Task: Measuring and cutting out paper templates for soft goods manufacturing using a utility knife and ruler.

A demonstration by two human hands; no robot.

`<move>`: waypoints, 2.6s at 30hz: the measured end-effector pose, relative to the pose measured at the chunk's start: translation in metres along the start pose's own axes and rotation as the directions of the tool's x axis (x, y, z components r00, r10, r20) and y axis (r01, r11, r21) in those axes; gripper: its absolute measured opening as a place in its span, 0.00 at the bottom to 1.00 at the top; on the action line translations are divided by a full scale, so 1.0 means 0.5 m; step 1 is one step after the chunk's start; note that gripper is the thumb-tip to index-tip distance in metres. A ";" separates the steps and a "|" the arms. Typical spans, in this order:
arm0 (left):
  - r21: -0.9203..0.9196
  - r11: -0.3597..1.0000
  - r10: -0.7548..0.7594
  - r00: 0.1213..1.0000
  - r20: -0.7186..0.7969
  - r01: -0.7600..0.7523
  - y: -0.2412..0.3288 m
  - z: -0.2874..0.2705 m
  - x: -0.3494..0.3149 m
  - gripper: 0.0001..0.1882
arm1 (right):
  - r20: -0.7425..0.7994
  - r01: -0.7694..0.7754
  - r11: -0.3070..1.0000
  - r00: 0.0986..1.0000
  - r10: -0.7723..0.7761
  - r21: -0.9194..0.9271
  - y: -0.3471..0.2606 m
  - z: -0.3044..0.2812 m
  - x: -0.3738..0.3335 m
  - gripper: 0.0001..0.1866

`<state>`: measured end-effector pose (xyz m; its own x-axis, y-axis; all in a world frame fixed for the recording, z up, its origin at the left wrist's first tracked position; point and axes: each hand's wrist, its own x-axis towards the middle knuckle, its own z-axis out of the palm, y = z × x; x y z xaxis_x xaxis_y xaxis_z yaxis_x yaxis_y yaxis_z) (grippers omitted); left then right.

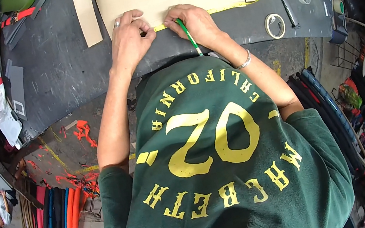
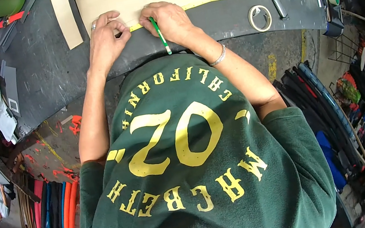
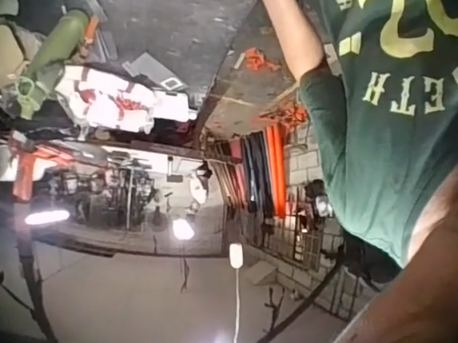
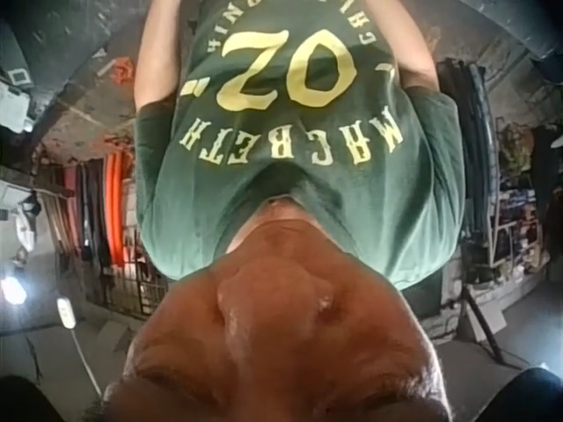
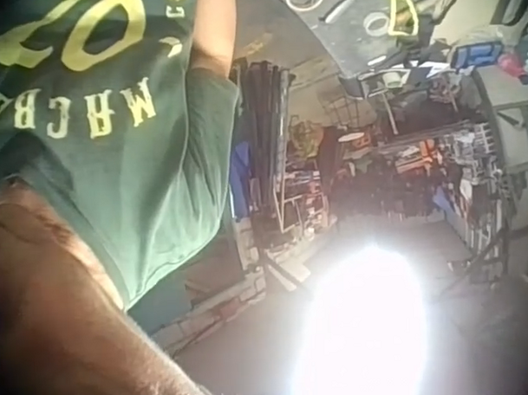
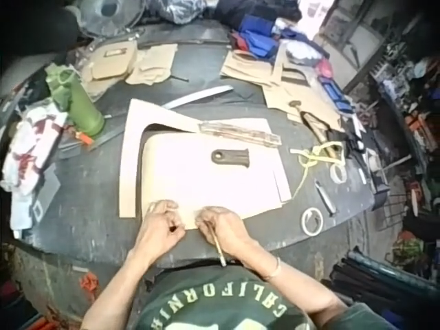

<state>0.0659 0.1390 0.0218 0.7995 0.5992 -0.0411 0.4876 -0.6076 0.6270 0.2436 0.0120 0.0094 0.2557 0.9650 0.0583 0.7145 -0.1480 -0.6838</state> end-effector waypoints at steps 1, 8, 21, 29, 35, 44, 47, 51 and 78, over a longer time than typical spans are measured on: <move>0.015 1.000 -0.003 1.000 -0.002 0.003 -0.001 -0.002 -0.001 0.07 | 0.017 -0.013 1.000 1.000 0.013 0.004 -0.002 -0.002 -0.001 0.06; -0.046 0.997 0.061 0.998 -0.018 -0.062 -0.025 0.002 -0.004 0.06 | 0.051 -0.089 0.993 0.995 0.086 0.071 0.004 0.007 0.002 0.04; -0.072 0.997 0.026 1.000 -0.009 -0.027 -0.023 0.001 0.010 0.07 | -0.255 0.177 0.981 0.955 -0.151 0.082 -0.032 -0.021 0.001 0.15; -0.077 0.996 0.045 0.999 -0.004 -0.045 -0.031 0.005 0.013 0.06 | -0.013 -0.220 0.842 0.966 0.259 0.493 -0.025 0.039 -0.045 0.09; -0.070 0.997 0.031 0.999 0.012 -0.030 -0.035 0.006 0.009 0.07 | -0.121 -0.119 0.884 0.974 0.193 0.452 -0.009 0.058 -0.052 0.10; -0.062 0.997 0.039 0.999 -0.009 -0.039 -0.031 0.006 0.008 0.07 | -0.142 -0.102 0.918 0.976 0.168 0.384 0.002 0.063 -0.052 0.10; -0.061 0.997 0.049 0.999 -0.024 -0.050 -0.031 0.008 0.007 0.07 | -0.155 -0.103 0.913 0.972 0.177 0.394 -0.001 0.064 -0.048 0.09; -0.059 0.997 0.053 0.998 -0.033 -0.055 -0.031 0.009 0.008 0.07 | -0.161 -0.096 0.926 0.973 0.165 0.365 0.001 0.059 -0.045 0.09; -0.010 0.999 0.033 0.998 -0.044 -0.034 -0.029 -0.012 -0.016 0.07 | -0.038 0.114 0.992 0.993 -0.116 -0.053 0.005 0.006 -0.008 0.06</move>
<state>0.0502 0.1461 0.0175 0.7993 0.6008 0.0140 0.4565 -0.6220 0.6361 0.2425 0.0086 0.0052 0.1959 0.9667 0.1645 0.7725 -0.0488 -0.6331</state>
